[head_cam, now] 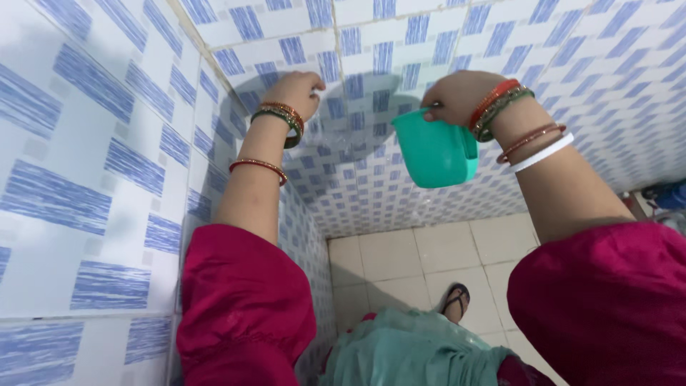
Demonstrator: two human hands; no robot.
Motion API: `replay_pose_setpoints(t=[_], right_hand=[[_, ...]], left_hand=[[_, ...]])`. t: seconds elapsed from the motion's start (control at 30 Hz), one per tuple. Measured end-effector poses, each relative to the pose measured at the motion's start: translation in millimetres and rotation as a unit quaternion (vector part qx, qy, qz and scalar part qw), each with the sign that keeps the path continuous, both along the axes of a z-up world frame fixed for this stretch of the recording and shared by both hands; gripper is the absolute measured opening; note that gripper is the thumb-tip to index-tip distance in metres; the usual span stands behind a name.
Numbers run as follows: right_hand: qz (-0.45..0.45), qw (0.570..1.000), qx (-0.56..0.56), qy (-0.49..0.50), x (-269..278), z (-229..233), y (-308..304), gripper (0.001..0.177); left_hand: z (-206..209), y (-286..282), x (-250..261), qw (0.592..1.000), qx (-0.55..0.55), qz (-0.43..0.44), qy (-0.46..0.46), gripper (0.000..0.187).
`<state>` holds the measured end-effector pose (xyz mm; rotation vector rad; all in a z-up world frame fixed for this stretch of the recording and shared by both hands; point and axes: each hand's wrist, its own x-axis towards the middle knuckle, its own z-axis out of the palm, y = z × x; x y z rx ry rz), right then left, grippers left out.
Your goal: The person repeatedly fills a green plastic mug with water from a tap and splashes the water onto the tiled bathroom walls.
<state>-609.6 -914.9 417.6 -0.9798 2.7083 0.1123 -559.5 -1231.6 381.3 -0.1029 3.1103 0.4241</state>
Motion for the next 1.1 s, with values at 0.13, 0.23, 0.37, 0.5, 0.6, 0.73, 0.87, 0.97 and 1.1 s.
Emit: replay_pose_setpoints(t=[0.13, 0.23, 0.37, 0.5, 0.6, 0.73, 0.87, 0.97, 1.1], right_hand=[[-0.079, 0.996, 0.023, -0.023, 6.2, -40.7, 37.4, 0.037], [-0.119, 0.991, 0.043, -0.037, 8.3, -68.1, 73.1, 0.037], [-0.128, 0.988, 0.037, -0.078, 6.5, -117.5, 126.3, 0.036], [-0.156, 0.971, 0.046, -0.173, 14.5, -179.4, 158.2, 0.040], [-0.093, 0.956, 0.125, -0.247, 34.8, -213.4, 152.0, 0.041], [-0.119, 0.949, 0.152, -0.250, 41.0, -193.8, 152.9, 0.034], [-0.154, 0.987, 0.030, -0.041, -9.6, -104.1, 170.5, 0.029], [-0.193, 0.981, 0.009, -0.001, -30.2, -44.4, 197.8, 0.035], [-0.185, 0.981, 0.027, -0.044, -41.2, -50.5, 241.6, 0.036]], left_hand=[[-34.0, 2.2, -0.1, 0.997, 0.056, -0.015, -0.042, 0.029], [-50.5, 13.1, -9.5, 0.996, 0.026, -0.003, -0.081, 0.029], [-66.2, 29.6, -22.8, 0.994, 0.034, -0.085, -0.053, 0.029], [-72.3, 57.1, -28.8, 0.990, 0.026, -0.118, -0.074, 0.031], [-69.3, 85.2, -31.9, 0.986, 0.029, -0.144, -0.079, 0.031], [-65.9, 124.6, -37.6, 0.981, 0.031, -0.176, -0.078, 0.031], [-58.8, 169.4, -53.3, 0.979, 0.035, -0.195, -0.053, 0.030], [-53.5, 204.2, -68.2, 0.979, 0.032, -0.199, -0.041, 0.030], [-56.0, 258.5, -87.4, 0.973, 0.057, -0.220, -0.037, 0.031]])
